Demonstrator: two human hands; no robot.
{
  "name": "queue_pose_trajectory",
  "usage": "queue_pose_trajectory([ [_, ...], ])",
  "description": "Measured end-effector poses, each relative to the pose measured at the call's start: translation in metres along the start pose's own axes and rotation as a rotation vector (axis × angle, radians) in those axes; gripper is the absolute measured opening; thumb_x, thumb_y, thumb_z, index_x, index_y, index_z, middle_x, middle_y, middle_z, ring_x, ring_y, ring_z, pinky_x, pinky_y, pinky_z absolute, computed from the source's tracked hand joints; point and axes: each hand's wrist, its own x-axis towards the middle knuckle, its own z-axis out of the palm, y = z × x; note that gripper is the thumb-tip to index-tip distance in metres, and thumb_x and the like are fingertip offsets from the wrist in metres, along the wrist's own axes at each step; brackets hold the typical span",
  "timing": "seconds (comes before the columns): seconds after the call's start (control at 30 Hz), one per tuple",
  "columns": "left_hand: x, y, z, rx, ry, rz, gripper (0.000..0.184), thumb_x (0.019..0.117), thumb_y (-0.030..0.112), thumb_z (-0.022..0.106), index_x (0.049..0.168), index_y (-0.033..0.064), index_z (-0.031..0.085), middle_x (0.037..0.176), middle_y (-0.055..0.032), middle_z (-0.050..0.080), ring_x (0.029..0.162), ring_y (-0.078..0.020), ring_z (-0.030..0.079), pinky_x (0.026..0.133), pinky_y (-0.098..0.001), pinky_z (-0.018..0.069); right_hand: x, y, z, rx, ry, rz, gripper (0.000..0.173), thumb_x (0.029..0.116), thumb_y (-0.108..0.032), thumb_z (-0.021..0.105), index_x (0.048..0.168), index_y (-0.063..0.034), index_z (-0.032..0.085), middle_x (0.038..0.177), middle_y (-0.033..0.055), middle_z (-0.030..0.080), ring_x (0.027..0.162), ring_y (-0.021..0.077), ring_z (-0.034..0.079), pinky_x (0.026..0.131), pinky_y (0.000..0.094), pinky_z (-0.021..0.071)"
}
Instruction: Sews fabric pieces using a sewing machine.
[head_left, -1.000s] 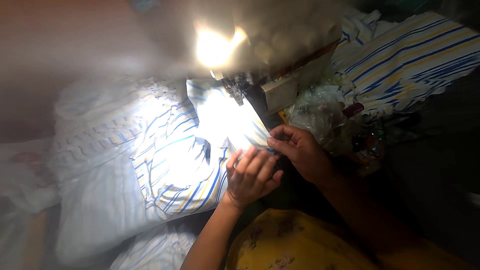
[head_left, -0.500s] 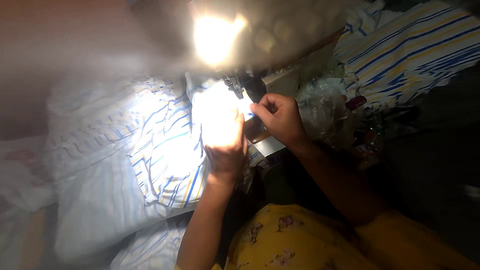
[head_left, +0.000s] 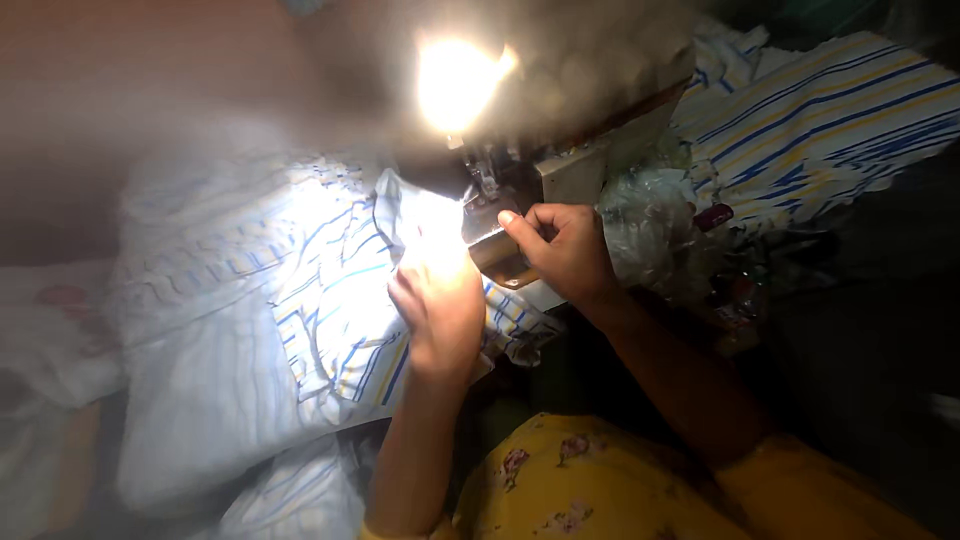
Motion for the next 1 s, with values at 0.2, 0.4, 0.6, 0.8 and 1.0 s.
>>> queue_pose_trajectory([
  [0.2, -0.067, 0.029, 0.024, -0.193, 0.238, 0.245, 0.01, 0.0831, 0.002, 0.069, 0.09, -0.0041, 0.074, 0.083, -0.0174, 0.071, 0.069, -0.0278, 0.072, 0.054, -0.0363, 0.0554, -0.023, 0.013, -0.007, -0.019, -0.173, -0.063, 0.016, 0.0957, -0.016, 0.063, 0.091, -0.0034, 0.072, 0.078, 0.0031, 0.066, 0.064, 0.0038, 0.059, 0.06, 0.0208, 0.0491],
  [0.4, -0.118, 0.016, 0.08, -0.489, 0.287, 0.473, 0.024, 0.089, 0.007, 0.061, 0.104, -0.005, 0.076, 0.105, -0.0168, 0.077, 0.088, -0.0255, 0.076, 0.075, -0.0333, 0.0603, -0.001, 0.023, -0.034, -0.306, 0.003, -0.042, 0.025, 0.1027, -0.016, 0.056, 0.098, 0.0053, 0.068, 0.08, 0.0188, 0.066, 0.067, 0.0246, 0.062, 0.063, 0.0407, 0.0514],
  [0.6, -0.193, -0.071, 0.135, -1.155, 0.011, -0.561, 0.049, 0.089, 0.015, 0.072, 0.115, -0.0189, 0.048, 0.111, -0.0271, 0.057, 0.106, -0.0263, 0.058, 0.091, -0.0359, 0.0494, -0.012, 0.012, -0.04, -0.41, -0.095, -0.055, 0.027, 0.1012, -0.017, 0.061, 0.111, 0.0071, 0.066, 0.1, 0.0267, 0.066, 0.084, 0.0399, 0.065, 0.075, 0.0576, 0.0509],
  [0.8, -0.174, -0.073, 0.126, -2.038, -0.41, -0.611, 0.032, 0.1075, 0.016, 0.039, 0.123, -0.0006, 0.061, 0.115, -0.0043, 0.073, 0.106, -0.0091, 0.069, 0.093, -0.0262, 0.0542, -0.048, -0.05, 0.027, -0.071, -0.256, -0.542, 0.031, 0.0899, -0.018, 0.07, 0.112, 0.0033, 0.069, 0.099, 0.0178, 0.069, 0.084, 0.0265, 0.067, 0.073, 0.0405, 0.0561],
  [1.0, -0.165, -0.045, 0.038, -1.781, -0.248, -1.08, 0.03, 0.1054, -0.006, 0.028, 0.129, -0.0019, 0.046, 0.113, -0.0103, 0.06, 0.104, -0.0147, 0.062, 0.095, -0.0328, 0.0506, -0.087, -0.089, 0.083, 0.158, -0.856, -0.761, 0.02, 0.0992, -0.011, 0.057, 0.11, 0.0001, 0.071, 0.103, 0.0176, 0.07, 0.099, 0.0323, 0.067, 0.084, 0.0454, 0.0532],
])
